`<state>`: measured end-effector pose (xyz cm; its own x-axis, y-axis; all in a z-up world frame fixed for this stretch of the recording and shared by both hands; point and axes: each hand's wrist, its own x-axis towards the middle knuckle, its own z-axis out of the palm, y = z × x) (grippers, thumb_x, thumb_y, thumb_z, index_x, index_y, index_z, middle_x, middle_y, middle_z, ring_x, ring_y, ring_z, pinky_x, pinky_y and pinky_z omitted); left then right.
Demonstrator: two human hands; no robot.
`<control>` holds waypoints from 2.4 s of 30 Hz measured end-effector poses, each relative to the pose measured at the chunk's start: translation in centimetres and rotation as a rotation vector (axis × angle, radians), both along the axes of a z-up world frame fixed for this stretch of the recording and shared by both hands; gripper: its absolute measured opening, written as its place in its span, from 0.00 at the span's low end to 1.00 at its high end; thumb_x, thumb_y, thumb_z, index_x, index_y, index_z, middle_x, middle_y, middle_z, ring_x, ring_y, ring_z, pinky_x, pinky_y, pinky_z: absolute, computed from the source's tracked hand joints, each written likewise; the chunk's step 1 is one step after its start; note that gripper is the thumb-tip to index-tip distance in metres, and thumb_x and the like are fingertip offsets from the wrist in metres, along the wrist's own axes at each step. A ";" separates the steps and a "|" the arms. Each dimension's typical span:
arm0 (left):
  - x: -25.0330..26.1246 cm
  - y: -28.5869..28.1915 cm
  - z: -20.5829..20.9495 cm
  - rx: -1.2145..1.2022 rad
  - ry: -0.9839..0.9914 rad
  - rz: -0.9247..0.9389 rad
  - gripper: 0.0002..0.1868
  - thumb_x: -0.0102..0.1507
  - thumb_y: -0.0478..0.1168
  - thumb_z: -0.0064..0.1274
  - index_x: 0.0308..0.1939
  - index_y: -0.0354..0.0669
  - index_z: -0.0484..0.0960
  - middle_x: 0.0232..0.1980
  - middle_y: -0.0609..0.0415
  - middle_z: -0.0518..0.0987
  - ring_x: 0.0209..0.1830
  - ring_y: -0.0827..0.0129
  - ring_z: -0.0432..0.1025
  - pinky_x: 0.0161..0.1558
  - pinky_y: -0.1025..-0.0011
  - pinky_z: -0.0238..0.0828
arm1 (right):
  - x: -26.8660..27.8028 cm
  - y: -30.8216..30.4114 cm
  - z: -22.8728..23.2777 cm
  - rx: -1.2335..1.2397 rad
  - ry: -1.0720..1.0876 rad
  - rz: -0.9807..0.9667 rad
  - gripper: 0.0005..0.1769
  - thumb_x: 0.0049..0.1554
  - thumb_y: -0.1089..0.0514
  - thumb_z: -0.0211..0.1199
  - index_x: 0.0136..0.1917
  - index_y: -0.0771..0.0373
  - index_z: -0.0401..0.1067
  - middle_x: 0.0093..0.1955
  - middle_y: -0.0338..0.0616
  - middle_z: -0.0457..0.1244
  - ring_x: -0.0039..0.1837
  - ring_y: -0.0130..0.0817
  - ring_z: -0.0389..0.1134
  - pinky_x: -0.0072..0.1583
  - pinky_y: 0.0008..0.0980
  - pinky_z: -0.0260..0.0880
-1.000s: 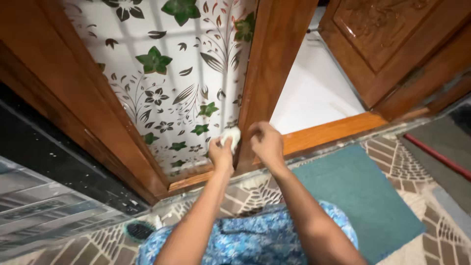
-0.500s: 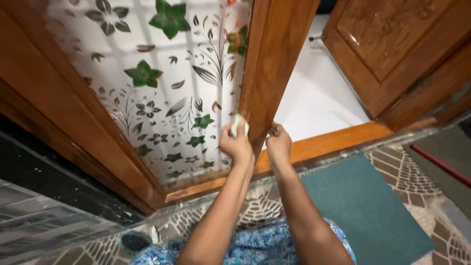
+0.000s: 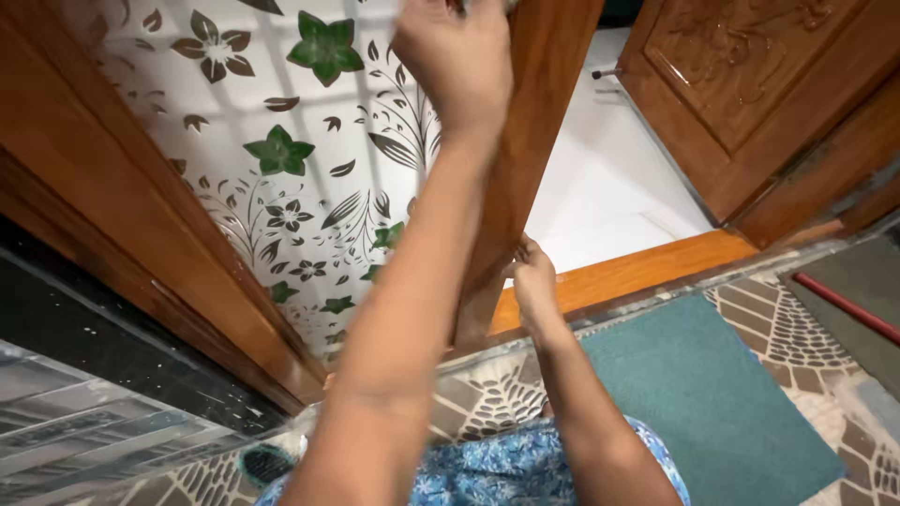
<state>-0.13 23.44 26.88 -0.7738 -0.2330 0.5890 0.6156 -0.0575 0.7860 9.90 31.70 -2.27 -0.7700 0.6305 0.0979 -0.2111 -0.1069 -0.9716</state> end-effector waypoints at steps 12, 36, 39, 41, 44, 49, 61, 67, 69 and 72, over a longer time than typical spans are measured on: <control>5.9 -6.4 -28.9 -0.266 0.047 -0.067 0.10 0.61 0.31 0.57 0.47 0.34 0.83 0.45 0.42 0.81 0.45 0.50 0.77 0.47 0.60 0.74 | -1.1 -1.2 0.3 0.003 -0.108 -0.175 0.34 0.48 0.74 0.49 0.69 0.76 0.64 0.60 0.55 0.67 0.58 0.38 0.68 0.57 0.27 0.66; 2.6 -2.8 -17.8 -0.108 0.283 -0.050 0.11 0.60 0.26 0.57 0.46 0.37 0.79 0.45 0.45 0.80 0.45 0.52 0.77 0.47 0.63 0.74 | -0.5 -1.2 0.2 0.068 -0.091 -0.151 0.34 0.49 0.75 0.47 0.70 0.77 0.61 0.66 0.53 0.65 0.67 0.37 0.66 0.65 0.29 0.64; 2.8 -4.4 -16.0 -0.134 0.290 -0.105 0.11 0.59 0.26 0.57 0.45 0.37 0.79 0.45 0.45 0.78 0.45 0.52 0.76 0.48 0.63 0.74 | -0.1 -0.8 -0.2 0.009 -0.051 -0.088 0.35 0.48 0.76 0.47 0.71 0.77 0.60 0.68 0.54 0.64 0.69 0.39 0.65 0.65 0.29 0.64; 3.2 -5.6 -17.8 -0.149 0.287 -0.082 0.12 0.58 0.26 0.56 0.46 0.36 0.78 0.45 0.45 0.77 0.45 0.51 0.75 0.49 0.63 0.74 | -0.3 0.0 -0.2 0.003 -0.079 -0.069 0.38 0.47 0.76 0.47 0.72 0.76 0.58 0.70 0.52 0.62 0.70 0.38 0.64 0.65 0.29 0.64; 5.6 -6.4 -23.9 -0.258 0.183 -0.076 0.11 0.58 0.26 0.56 0.44 0.36 0.80 0.44 0.44 0.78 0.45 0.49 0.76 0.48 0.61 0.72 | -0.7 0.2 -0.8 0.010 -0.049 -0.090 0.38 0.46 0.76 0.49 0.72 0.76 0.60 0.69 0.53 0.63 0.70 0.38 0.64 0.64 0.30 0.64; 4.0 -4.1 -24.5 -0.230 0.260 -0.032 0.14 0.59 0.26 0.57 0.49 0.37 0.81 0.47 0.44 0.79 0.47 0.48 0.76 0.49 0.60 0.74 | -1.2 0.3 -1.5 0.054 -0.062 -0.100 0.38 0.45 0.77 0.50 0.71 0.78 0.62 0.67 0.59 0.65 0.69 0.43 0.66 0.66 0.31 0.64; 1.3 -7.3 -10.5 -0.130 0.585 -0.041 0.14 0.62 0.26 0.56 0.50 0.42 0.79 0.49 0.50 0.79 0.49 0.58 0.76 0.52 0.64 0.75 | -0.1 0.3 -0.1 -0.012 -0.097 -0.070 0.38 0.47 0.77 0.48 0.73 0.77 0.59 0.70 0.54 0.63 0.70 0.38 0.65 0.64 0.30 0.64; 6.2 -7.1 -30.3 -0.304 0.079 -0.145 0.12 0.60 0.27 0.55 0.47 0.37 0.85 0.45 0.44 0.79 0.44 0.52 0.78 0.46 0.62 0.75 | -0.3 -1.0 1.0 0.013 -0.074 -0.105 0.36 0.47 0.76 0.47 0.71 0.77 0.61 0.67 0.54 0.65 0.68 0.39 0.66 0.65 0.29 0.63; 5.5 -5.9 -31.4 -0.282 0.158 -0.094 0.13 0.60 0.26 0.55 0.48 0.37 0.85 0.48 0.43 0.80 0.49 0.50 0.77 0.50 0.61 0.75 | 0.2 -1.5 1.3 -0.011 -0.077 -0.098 0.36 0.47 0.76 0.46 0.71 0.77 0.61 0.67 0.54 0.65 0.68 0.39 0.65 0.66 0.29 0.63; 3.5 -4.1 -27.2 -0.227 0.274 -0.031 0.12 0.61 0.26 0.58 0.49 0.37 0.85 0.48 0.43 0.79 0.48 0.51 0.77 0.48 0.62 0.76 | 0.2 -1.8 1.3 0.014 -0.059 -0.103 0.36 0.47 0.77 0.45 0.70 0.77 0.62 0.67 0.53 0.65 0.69 0.39 0.65 0.66 0.29 0.62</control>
<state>3.38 19.35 -0.34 -0.5849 -0.0511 0.8095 0.8057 0.0782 0.5871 10.06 29.93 -0.93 -0.7061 0.7053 0.0635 -0.1627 -0.0743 -0.9839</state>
